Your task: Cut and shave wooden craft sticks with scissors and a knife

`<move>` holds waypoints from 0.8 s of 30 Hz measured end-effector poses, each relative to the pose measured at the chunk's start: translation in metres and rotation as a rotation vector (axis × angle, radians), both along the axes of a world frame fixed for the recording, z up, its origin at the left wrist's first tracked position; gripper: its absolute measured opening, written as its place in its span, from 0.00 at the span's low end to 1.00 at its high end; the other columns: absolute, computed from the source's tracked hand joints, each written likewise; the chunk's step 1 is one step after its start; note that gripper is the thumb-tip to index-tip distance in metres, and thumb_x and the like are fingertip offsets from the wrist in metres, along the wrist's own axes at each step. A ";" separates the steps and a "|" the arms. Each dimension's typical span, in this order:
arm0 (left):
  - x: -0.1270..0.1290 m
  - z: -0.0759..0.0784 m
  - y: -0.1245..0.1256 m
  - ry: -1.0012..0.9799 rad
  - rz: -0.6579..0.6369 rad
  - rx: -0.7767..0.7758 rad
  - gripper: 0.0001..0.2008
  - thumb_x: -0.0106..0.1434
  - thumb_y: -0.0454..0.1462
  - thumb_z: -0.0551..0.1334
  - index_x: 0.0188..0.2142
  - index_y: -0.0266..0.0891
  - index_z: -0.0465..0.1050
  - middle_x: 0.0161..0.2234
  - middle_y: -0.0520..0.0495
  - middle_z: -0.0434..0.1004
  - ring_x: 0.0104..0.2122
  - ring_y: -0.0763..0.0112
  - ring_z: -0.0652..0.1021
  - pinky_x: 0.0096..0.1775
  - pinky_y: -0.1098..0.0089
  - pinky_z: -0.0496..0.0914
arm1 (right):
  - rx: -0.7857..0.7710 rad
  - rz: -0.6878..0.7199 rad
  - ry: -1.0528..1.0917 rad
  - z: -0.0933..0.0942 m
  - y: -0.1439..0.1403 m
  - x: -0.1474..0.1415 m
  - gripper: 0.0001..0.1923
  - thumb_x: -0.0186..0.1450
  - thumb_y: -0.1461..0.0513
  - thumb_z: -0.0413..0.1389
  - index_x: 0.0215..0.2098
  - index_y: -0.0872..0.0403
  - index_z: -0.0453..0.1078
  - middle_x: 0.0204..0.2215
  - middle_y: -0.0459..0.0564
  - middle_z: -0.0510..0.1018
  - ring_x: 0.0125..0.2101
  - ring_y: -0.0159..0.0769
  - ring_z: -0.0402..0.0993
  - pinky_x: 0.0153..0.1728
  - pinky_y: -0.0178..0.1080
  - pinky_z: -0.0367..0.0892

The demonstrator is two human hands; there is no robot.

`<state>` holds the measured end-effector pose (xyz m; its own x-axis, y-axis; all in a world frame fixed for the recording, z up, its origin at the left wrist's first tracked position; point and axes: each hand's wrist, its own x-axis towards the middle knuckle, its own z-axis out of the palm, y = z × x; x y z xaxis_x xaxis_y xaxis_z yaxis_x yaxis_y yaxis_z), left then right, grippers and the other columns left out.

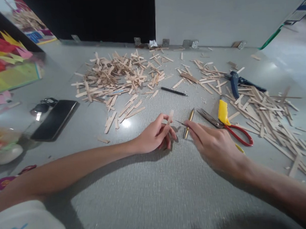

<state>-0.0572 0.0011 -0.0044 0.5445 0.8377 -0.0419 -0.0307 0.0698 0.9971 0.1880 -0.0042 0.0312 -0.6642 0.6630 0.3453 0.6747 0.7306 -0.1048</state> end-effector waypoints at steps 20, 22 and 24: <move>0.000 -0.001 -0.006 0.090 -0.029 0.128 0.12 0.82 0.48 0.54 0.51 0.45 0.55 0.34 0.53 0.78 0.22 0.75 0.78 0.25 0.75 0.70 | 0.089 -0.008 -0.329 0.001 -0.011 -0.003 0.29 0.71 0.74 0.50 0.69 0.62 0.70 0.29 0.48 0.80 0.20 0.33 0.72 0.21 0.37 0.56; 0.000 -0.001 -0.006 0.125 -0.024 0.179 0.13 0.82 0.47 0.54 0.55 0.43 0.57 0.34 0.52 0.79 0.21 0.76 0.77 0.25 0.74 0.70 | 0.081 -0.023 -0.346 0.002 -0.011 -0.004 0.30 0.71 0.74 0.50 0.69 0.61 0.69 0.29 0.49 0.80 0.20 0.33 0.72 0.21 0.37 0.55; 0.000 0.000 -0.006 0.165 -0.016 0.233 0.15 0.82 0.47 0.52 0.59 0.41 0.59 0.34 0.50 0.80 0.20 0.77 0.75 0.25 0.74 0.69 | 0.063 -0.036 -0.375 0.005 -0.012 -0.005 0.31 0.69 0.75 0.51 0.70 0.60 0.68 0.29 0.49 0.80 0.20 0.33 0.72 0.21 0.37 0.55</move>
<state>-0.0575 -0.0051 -0.0047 0.5591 0.8269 0.0613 0.1327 -0.1622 0.9778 0.1832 -0.0167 0.0360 -0.7289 0.6734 0.1230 0.6829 0.7030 0.1986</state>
